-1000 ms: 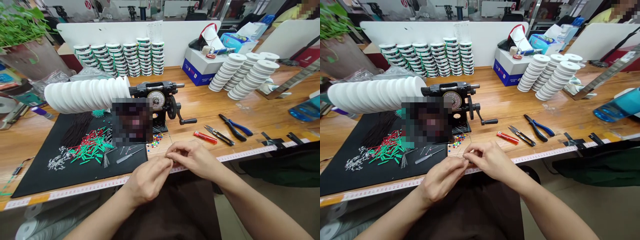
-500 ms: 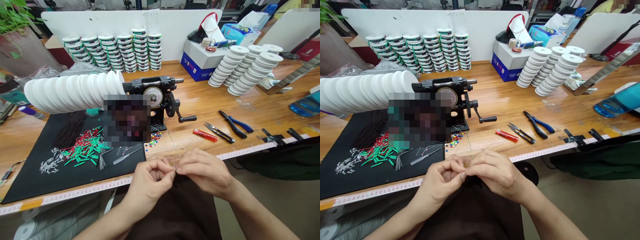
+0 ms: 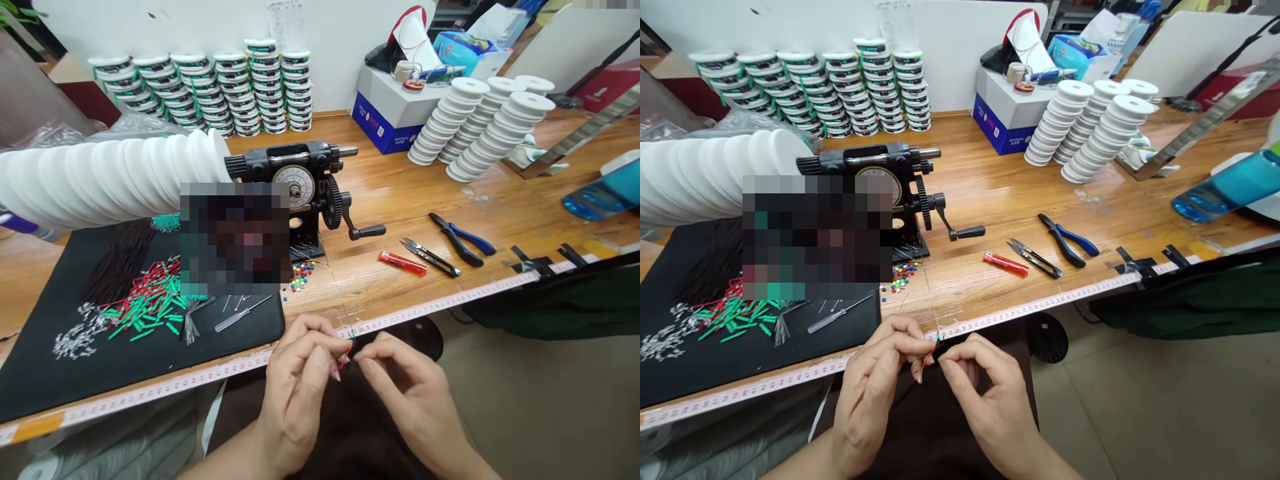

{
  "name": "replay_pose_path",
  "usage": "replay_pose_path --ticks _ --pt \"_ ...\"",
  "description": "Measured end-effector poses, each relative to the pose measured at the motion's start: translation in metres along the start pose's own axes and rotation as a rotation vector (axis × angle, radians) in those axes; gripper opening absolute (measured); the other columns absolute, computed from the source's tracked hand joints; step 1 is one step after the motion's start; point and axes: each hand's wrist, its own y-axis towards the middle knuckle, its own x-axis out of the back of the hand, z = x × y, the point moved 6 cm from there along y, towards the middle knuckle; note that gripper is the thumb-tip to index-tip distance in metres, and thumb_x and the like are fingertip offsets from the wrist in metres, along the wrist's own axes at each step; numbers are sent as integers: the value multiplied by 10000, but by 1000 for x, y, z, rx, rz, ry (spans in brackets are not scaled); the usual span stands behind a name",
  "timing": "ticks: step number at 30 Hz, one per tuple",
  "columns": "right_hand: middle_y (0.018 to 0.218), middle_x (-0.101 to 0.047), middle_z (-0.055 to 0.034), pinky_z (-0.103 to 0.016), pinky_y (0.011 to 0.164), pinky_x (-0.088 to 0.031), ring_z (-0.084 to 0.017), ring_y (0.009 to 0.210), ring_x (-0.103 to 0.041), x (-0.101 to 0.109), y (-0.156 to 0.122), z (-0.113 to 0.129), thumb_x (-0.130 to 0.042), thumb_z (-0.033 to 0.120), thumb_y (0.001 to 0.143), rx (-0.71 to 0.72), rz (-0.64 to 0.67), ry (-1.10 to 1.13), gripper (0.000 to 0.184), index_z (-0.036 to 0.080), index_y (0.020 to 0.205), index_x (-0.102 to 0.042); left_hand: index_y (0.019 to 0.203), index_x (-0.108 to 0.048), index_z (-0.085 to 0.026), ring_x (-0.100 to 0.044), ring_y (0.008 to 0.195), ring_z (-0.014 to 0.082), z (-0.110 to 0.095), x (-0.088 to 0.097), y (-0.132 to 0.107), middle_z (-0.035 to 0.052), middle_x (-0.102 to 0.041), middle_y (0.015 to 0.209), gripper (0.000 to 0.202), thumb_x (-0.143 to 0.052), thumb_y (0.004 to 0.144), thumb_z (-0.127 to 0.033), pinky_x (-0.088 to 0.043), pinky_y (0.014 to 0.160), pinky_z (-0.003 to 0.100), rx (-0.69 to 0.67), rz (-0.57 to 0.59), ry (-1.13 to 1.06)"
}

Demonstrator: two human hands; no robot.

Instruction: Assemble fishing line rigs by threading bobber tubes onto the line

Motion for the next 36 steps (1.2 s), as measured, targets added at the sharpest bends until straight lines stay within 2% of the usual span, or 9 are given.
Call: replay_pose_path --ticks 4,9,14,19,27,36 --pt "824 -695 -54 -290 671 -510 -200 785 -649 -12 1 -13 -624 371 965 -177 6 142 212 190 911 -720 1055 -712 -205 -577 787 164 3 -2 -1 76 -531 1020 519 -276 1054 -485 -503 678 313 -115 43 87" --pt "784 -714 -62 -283 647 -526 -190 710 -644 -17 5 -23 -716 429 889 -311 -15 258 257 179 827 -726 1085 -698 -206 -575 799 167 2 -3 -3 80 -545 1016 569 -234 1048 -532 -509 673 310 -196 49 173" --pt "766 -710 -30 -240 655 -510 -161 713 -629 -13 4 -23 -728 400 883 -312 -5 274 213 203 802 -731 1064 -707 -192 -588 749 137 3 -2 -1 74 -555 1008 555 -245 1059 -500 -520 666 295 -155 33 125" --pt "794 -710 -31 -234 621 -476 -166 737 -625 -7 0 -21 -711 385 899 -311 8 165 197 211 812 -739 1019 -721 -186 -590 759 137 3 -2 2 74 -558 991 541 -271 1062 -484 -521 640 281 -127 18 78" --pt "656 -643 -11 -231 498 -426 -136 560 -554 -1 6 -6 -677 287 881 -162 -8 -13 139 204 800 -754 977 -731 -182 -615 851 187 5 0 1 95 -577 974 522 -292 1064 -451 -529 660 314 -105 6 88" --pt "605 -679 -26 -211 451 -454 -135 494 -583 -2 6 -3 -676 293 861 -204 -12 13 144 183 790 -737 954 -749 -193 -625 895 211 5 2 1 102 -602 961 463 -340 1063 -379 -539 684 329 -89 -1 86"
